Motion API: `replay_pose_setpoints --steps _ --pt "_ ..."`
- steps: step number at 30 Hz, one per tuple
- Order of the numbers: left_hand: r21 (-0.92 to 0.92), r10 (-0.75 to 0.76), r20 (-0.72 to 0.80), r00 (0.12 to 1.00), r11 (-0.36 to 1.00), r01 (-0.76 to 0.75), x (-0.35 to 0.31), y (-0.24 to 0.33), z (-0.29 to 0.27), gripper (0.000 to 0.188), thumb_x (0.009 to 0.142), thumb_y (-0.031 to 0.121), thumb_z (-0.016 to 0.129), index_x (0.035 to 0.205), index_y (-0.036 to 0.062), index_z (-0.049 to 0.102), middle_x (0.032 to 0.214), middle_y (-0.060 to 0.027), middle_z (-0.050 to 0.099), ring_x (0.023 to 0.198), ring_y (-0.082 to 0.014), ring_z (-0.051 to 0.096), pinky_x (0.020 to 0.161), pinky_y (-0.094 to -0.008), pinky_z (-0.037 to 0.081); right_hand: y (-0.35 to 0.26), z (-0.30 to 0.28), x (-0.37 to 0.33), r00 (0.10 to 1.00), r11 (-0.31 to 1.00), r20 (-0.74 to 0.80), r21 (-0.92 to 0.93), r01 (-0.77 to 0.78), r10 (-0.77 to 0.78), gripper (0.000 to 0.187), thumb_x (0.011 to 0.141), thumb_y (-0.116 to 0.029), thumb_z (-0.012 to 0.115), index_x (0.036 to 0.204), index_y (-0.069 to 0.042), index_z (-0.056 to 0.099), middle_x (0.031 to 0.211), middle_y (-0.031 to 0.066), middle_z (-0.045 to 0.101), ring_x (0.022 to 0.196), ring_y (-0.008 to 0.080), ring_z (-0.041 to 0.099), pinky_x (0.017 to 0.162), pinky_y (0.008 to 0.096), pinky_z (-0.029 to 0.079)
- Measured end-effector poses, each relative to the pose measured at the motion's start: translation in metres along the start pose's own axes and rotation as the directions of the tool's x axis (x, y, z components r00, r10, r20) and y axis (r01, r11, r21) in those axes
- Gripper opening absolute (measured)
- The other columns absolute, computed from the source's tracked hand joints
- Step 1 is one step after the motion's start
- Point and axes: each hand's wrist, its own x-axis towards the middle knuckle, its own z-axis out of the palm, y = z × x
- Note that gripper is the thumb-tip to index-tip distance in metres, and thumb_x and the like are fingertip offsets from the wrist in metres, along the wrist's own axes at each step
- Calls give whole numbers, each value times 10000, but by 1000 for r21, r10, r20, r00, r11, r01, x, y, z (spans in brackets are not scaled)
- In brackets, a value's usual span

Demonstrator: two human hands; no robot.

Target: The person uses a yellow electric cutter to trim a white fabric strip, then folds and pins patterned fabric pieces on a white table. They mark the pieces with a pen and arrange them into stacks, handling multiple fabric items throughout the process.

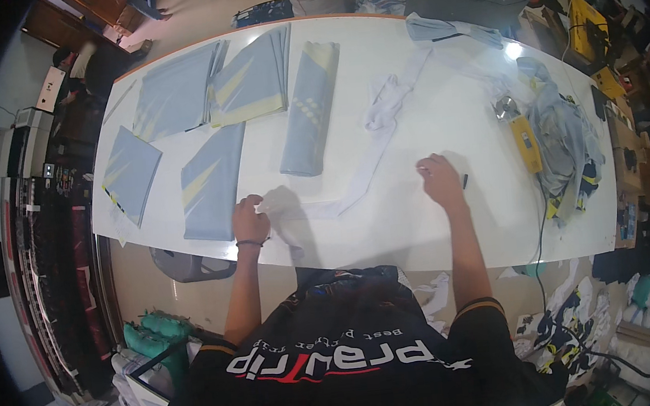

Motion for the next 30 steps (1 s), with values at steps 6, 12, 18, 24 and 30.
replay_pose_setpoints --steps 6,12,18,24,30 --pt "-140 -157 112 981 975 172 -17 -10 -4 455 780 233 824 1187 82 689 1011 -136 697 940 -298 693 810 -418 571 -74 61 21 983 974 -25 133 184 -182 278 926 -9 597 1149 -128 713 1154 71 663 1054 302 659 889 420 546" --pt "48 -76 55 996 996 74 -36 -22 9 190 767 118 716 949 71 688 987 -152 667 957 -366 653 821 -487 554 -38 75 33 985 985 12 15 173 -173 194 877 41 629 1017 -70 701 1044 111 650 933 340 670 813 429 546" --pt "44 -107 84 991 994 103 -23 -29 3 132 818 77 649 940 84 698 996 -135 681 988 -354 652 832 -504 517 49 4 4 999 999 -39 -41 -26 24 261 819 87 622 1010 -78 691 1001 148 626 951 381 653 813 462 536" --pt "97 -92 -191 977 989 112 -10 -23 1 323 853 60 643 1168 127 667 1163 -92 656 1109 -326 612 955 -491 454 26 -31 -21 977 987 -210 -147 -62 30 220 825 77 640 978 -68 705 983 123 643 980 349 649 858 450 528" --pt "-262 183 -98 978 943 -203 -5 -4 16 238 846 47 728 1081 76 736 1069 -138 719 1032 -347 645 883 -467 521 3 15 -16 994 992 -80 97 77 -70 199 813 -1 716 1008 -45 720 975 107 684 1011 329 627 892 433 504"
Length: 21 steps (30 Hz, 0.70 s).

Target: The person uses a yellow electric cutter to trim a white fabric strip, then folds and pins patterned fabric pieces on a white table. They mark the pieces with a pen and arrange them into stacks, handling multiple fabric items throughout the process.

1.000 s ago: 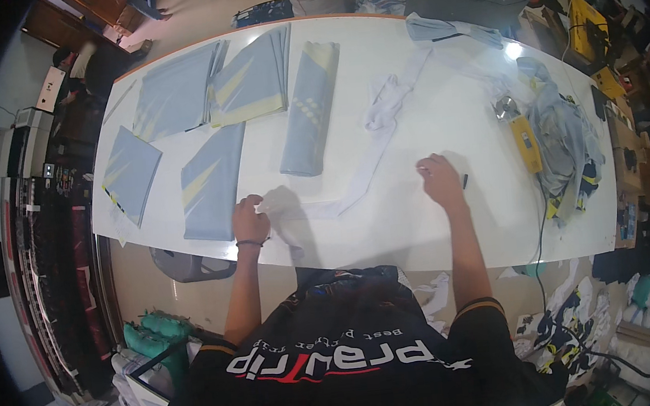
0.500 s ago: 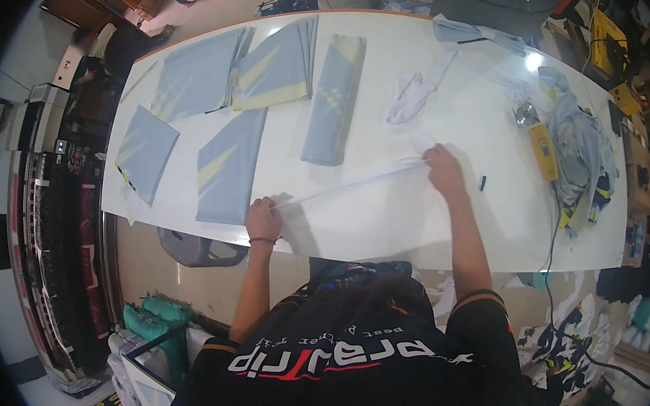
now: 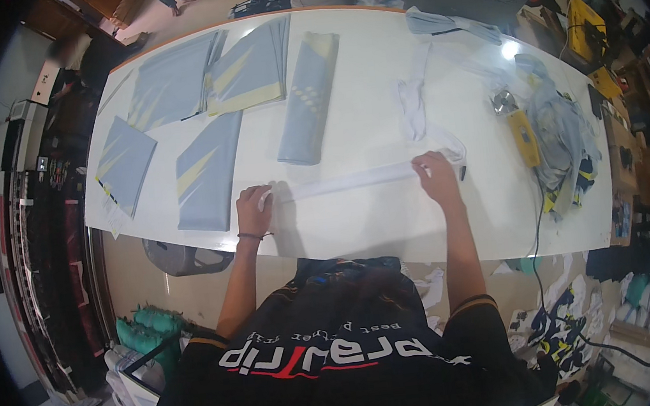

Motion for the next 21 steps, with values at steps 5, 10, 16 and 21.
replay_pose_setpoints --steps 5,10,16,21 --pt "86 34 90 995 995 -42 11 2 14 209 846 107 777 1051 104 736 1054 -92 692 1063 -319 616 930 -461 477 -18 27 22 986 984 -56 -92 152 -157 160 804 2 772 956 -38 741 909 86 690 938 286 615 814 384 511" --pt "117 0 164 987 993 -20 13 -6 13 145 826 106 778 955 111 711 1030 -88 667 1032 -328 607 874 -468 476 3 33 23 997 999 71 -48 -9 13 95 790 -50 767 876 -38 730 877 92 667 947 333 604 839 450 495" --pt "134 89 118 989 985 -105 8 -8 10 163 823 64 770 944 100 666 967 -76 654 999 -322 604 867 -469 461 -2 32 12 998 998 -40 47 48 -46 86 799 -52 768 867 -25 723 853 95 650 933 328 606 814 434 501" --pt "14 64 119 991 998 -66 3 -14 9 180 839 54 762 971 93 646 941 -71 662 983 -315 619 863 -451 465 -11 24 5 988 992 -93 19 125 -123 88 802 -47 769 864 -23 712 872 91 644 927 314 613 797 427 507"
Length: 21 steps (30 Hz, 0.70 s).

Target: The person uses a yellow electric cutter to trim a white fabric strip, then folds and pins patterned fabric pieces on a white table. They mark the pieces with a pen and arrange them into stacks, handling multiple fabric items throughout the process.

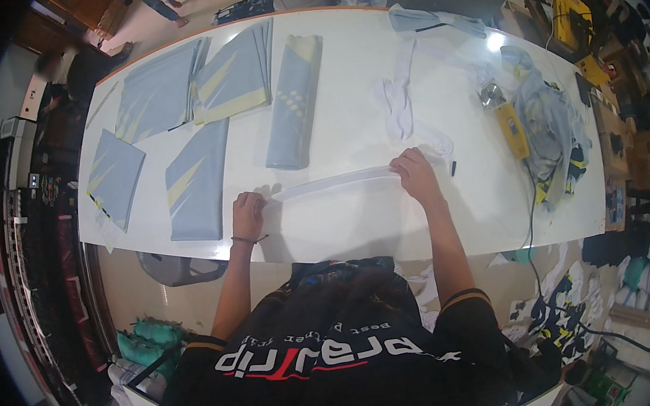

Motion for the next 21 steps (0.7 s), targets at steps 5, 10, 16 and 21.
replay_pose_setpoints --steps 5,10,16,21 --pt "18 40 32 999 999 -41 -1 1 -9 216 845 49 760 1045 80 685 993 -104 680 958 -335 644 851 -450 496 -7 -5 -7 1000 1000 25 -28 -5 6 85 802 -34 763 854 -29 696 882 88 638 921 309 619 787 425 514" --pt "38 106 -49 993 994 -104 -5 -10 -8 236 819 47 784 1047 98 748 990 -95 694 954 -321 649 851 -437 511 -7 1 -15 999 997 24 -70 -26 27 85 803 -41 759 859 -33 695 896 77 645 926 306 621 798 421 520" --pt "6 114 -104 988 993 -114 -4 -11 -11 168 799 46 795 960 87 768 952 -81 706 928 -310 655 840 -431 511 -27 17 0 996 996 -55 -58 67 -70 96 804 -65 765 889 -62 723 914 66 655 943 309 616 824 436 514" --pt "68 150 -130 980 988 -142 -4 -17 -9 134 774 85 814 897 108 767 895 -32 710 887 -255 660 829 -409 493 -9 26 0 996 994 84 -102 33 -24 89 796 -72 776 877 -64 741 910 71 667 914 306 601 797 430 499"
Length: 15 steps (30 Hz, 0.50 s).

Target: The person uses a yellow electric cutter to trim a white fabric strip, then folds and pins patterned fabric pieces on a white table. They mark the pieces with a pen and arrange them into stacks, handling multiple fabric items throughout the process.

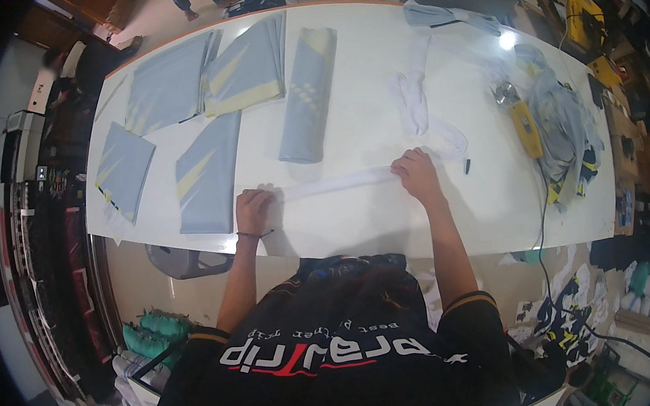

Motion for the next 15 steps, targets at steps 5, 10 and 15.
replay_pose_setpoints --steps 5,10,15 --pt "37 -2 -18 1000 999 3 -2 1 -2 135 754 93 820 876 117 767 884 -27 717 869 -245 666 838 -406 496 2 3 -5 998 991 -53 131 -24 31 71 790 -48 776 851 -42 740 865 85 656 871 314 603 776 431 497" --pt "79 49 -49 998 996 -45 -3 1 -8 122 751 92 823 854 116 762 861 -13 726 853 -233 684 847 -394 497 -5 5 -13 988 987 -119 137 -83 100 90 792 -43 773 877 -42 744 881 93 654 873 318 610 776 434 498" --pt "105 75 -51 996 992 -69 -6 -2 -9 107 758 93 825 829 119 750 884 2 740 875 -216 696 850 -389 497 -6 5 -15 997 999 -68 16 -30 31 150 814 -50 753 963 -71 748 921 78 657 936 317 616 828 440 490"
